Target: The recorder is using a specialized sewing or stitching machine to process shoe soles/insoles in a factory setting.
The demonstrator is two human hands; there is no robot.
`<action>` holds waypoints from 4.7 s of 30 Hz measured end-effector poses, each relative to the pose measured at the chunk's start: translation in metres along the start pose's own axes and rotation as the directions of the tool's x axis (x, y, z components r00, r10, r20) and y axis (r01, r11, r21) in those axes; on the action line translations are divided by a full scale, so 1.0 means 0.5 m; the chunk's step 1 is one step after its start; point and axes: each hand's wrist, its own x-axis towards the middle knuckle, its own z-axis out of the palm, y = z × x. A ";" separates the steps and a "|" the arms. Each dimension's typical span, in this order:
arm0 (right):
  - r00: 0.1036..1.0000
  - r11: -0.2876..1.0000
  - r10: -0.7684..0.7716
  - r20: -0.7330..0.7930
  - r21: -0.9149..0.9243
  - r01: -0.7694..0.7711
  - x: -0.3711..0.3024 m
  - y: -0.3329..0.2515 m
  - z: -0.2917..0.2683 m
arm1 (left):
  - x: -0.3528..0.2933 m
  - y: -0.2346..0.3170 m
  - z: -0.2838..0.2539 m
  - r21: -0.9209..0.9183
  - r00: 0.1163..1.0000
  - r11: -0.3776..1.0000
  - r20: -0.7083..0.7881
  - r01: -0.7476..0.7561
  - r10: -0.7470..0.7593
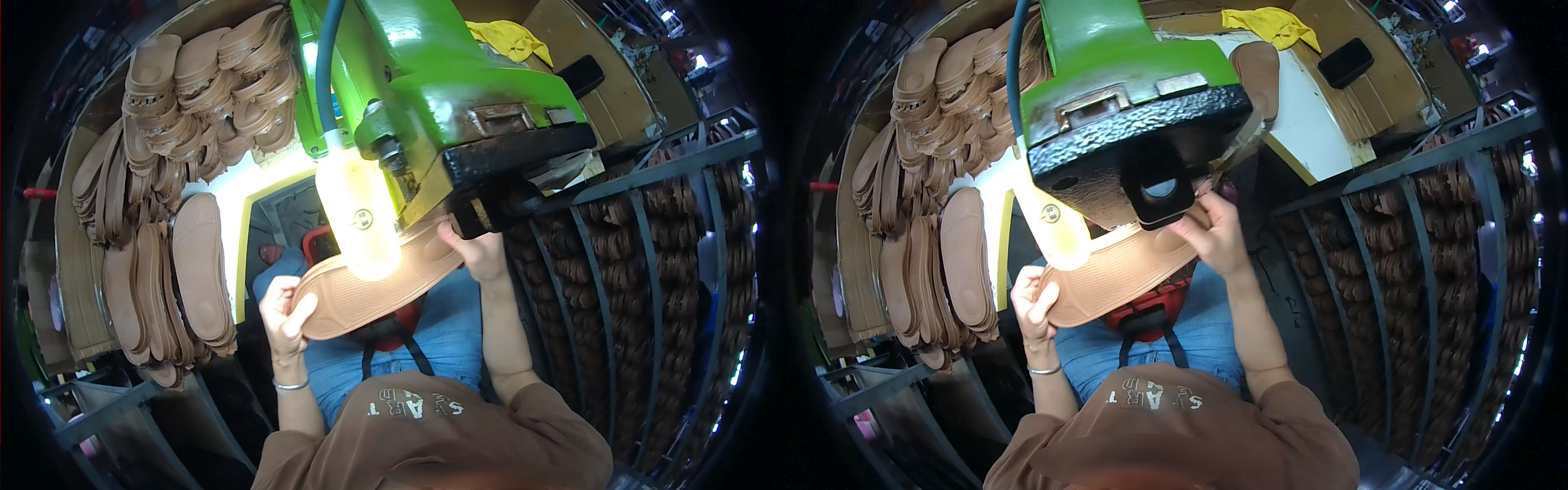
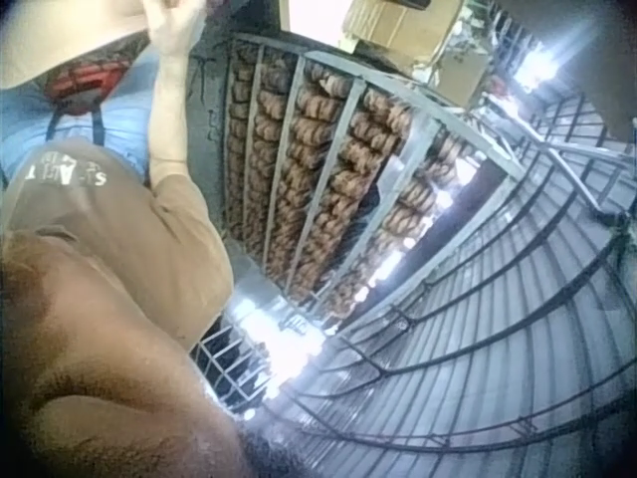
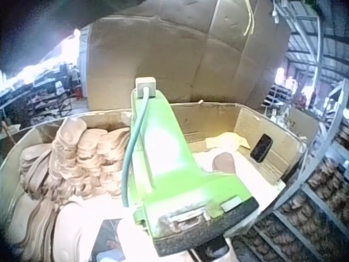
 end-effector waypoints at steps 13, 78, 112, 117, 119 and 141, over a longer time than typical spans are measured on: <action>0.999 0.986 0.036 -0.037 0.161 -0.030 0.015 0.000 0.089 | -0.137 -0.165 0.091 0.535 0.877 0.845 0.401 0.009 -0.263; 0.898 0.954 0.216 -0.383 0.278 -0.111 -0.092 0.010 -0.179 | 0.042 -0.023 0.224 0.286 0.984 0.953 0.171 -0.101 0.052; 0.898 0.925 0.381 0.220 -0.086 -0.371 -0.266 0.094 0.040 | 0.018 -0.036 0.226 0.380 0.986 0.919 0.163 -0.104 0.044; 0.800 0.786 0.600 -0.003 0.185 -0.590 -0.364 0.080 -0.068 | 0.007 -0.057 0.227 0.159 0.981 0.969 0.050 -0.191 0.185; 0.873 0.872 0.466 -0.142 0.239 -0.426 -0.361 0.076 -0.121 | 0.007 -0.065 0.228 0.094 0.991 0.987 0.060 -0.128 0.122; 1.000 0.979 0.023 0.008 0.203 -0.024 0.015 0.015 -0.064 | 0.055 0.068 0.051 0.385 0.992 0.920 0.121 -0.070 0.025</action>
